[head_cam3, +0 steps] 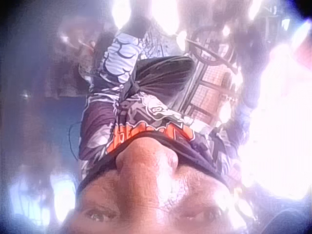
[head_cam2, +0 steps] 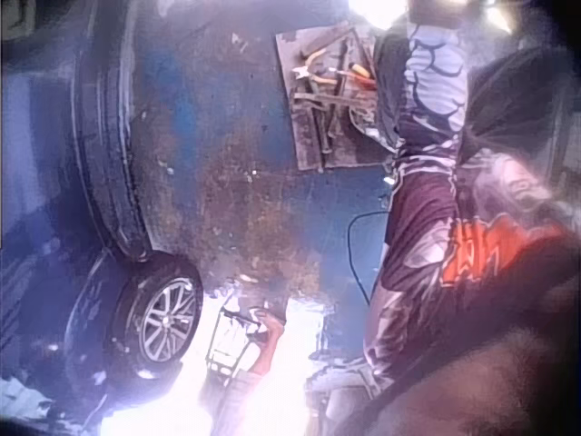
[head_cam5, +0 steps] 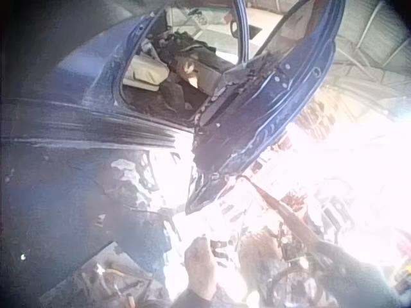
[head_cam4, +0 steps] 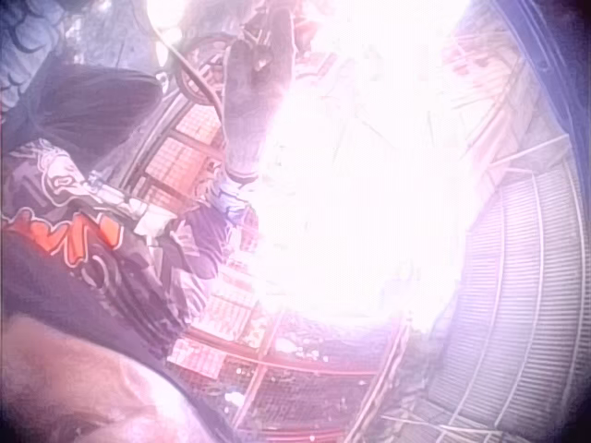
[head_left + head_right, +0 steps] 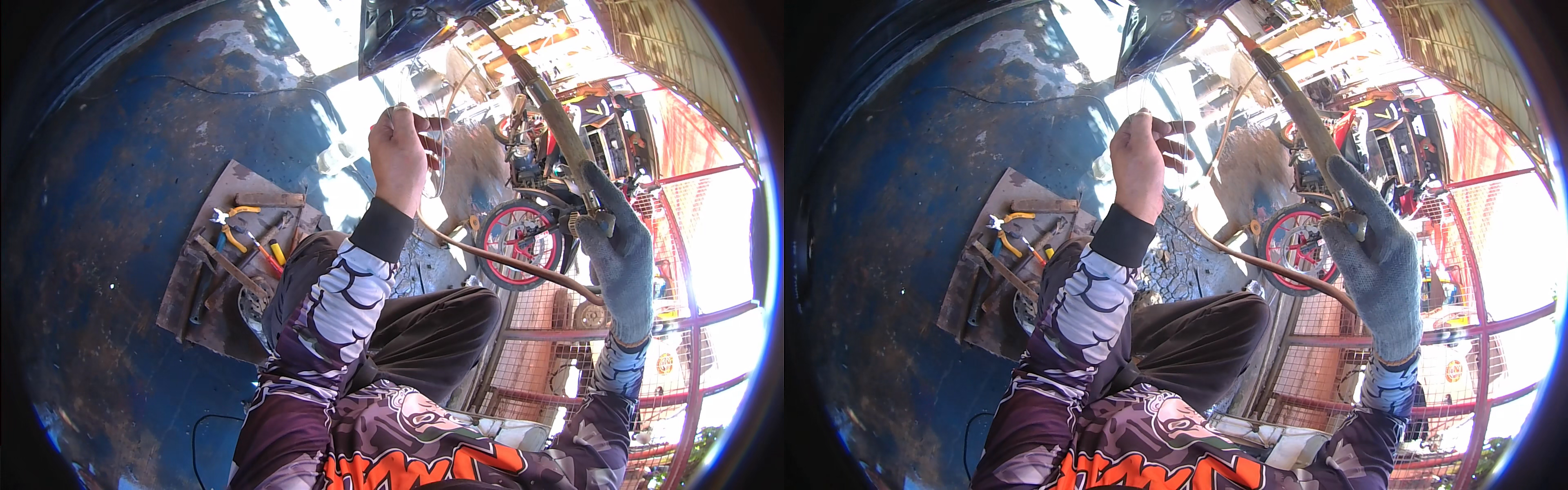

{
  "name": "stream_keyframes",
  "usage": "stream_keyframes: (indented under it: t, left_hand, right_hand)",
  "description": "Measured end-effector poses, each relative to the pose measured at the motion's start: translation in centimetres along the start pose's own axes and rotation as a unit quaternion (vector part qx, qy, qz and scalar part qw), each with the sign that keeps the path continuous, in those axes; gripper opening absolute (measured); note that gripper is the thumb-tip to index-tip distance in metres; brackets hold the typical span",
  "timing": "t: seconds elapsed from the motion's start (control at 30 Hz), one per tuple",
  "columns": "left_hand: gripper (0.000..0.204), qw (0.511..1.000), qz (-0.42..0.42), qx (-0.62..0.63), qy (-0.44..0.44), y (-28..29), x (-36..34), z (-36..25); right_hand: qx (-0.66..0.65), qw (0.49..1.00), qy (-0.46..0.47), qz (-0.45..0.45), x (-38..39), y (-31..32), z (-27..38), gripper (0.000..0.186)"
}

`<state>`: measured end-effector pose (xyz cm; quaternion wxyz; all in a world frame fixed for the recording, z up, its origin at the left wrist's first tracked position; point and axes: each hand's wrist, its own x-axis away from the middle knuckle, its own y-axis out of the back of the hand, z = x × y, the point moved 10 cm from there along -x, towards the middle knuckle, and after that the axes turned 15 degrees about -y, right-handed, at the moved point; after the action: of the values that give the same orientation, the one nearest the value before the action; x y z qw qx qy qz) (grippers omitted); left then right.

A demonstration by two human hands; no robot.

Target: The person uses a welding torch to heat a metal panel and then applies a metal wire to the heated area, creating a weld. The person repeats this process multiple times on the same panel.

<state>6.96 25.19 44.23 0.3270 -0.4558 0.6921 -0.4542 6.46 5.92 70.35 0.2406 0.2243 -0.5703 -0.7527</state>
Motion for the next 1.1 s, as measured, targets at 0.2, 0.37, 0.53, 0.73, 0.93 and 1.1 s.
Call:
stream_keyframes:
  t: [0.2,0.37,0.53,0.73,0.93,1.1]
  left_hand:
    - [0.028,1.000,-0.009,0.002,-0.008,0.15,0.03,-0.19]
    - [0.028,1.000,-0.019,-0.001,-0.010,0.41,-0.03,-0.14]
    - [0.029,1.000,0.005,-0.007,-0.008,0.11,-0.17,-0.08]
    - [0.029,1.000,-0.005,-0.006,-0.009,0.28,-0.09,-0.20]
    - [0.028,1.000,0.006,-0.009,-0.008,0.20,-0.18,-0.19]
    - [0.028,1.000,0.010,-0.011,-0.001,0.06,-0.14,-0.14]
  right_hand:
    - [0.006,1.000,0.002,-0.006,-0.06,-0.03,-0.14,0.059]
    - [0.006,1.000,0.006,-0.005,-0.03,-0.03,-0.02,0.060]
    - [-0.014,1.000,-0.005,0.004,-0.06,-0.20,0.01,0.060]
    - [-0.022,1.000,-0.010,0.010,0.06,-0.29,0.16,0.060]
    - [-0.023,1.000,-0.013,0.010,0.15,-0.25,0.15,0.060]
    - [-0.022,1.000,-0.020,0.008,0.05,-0.14,0.11,0.060]
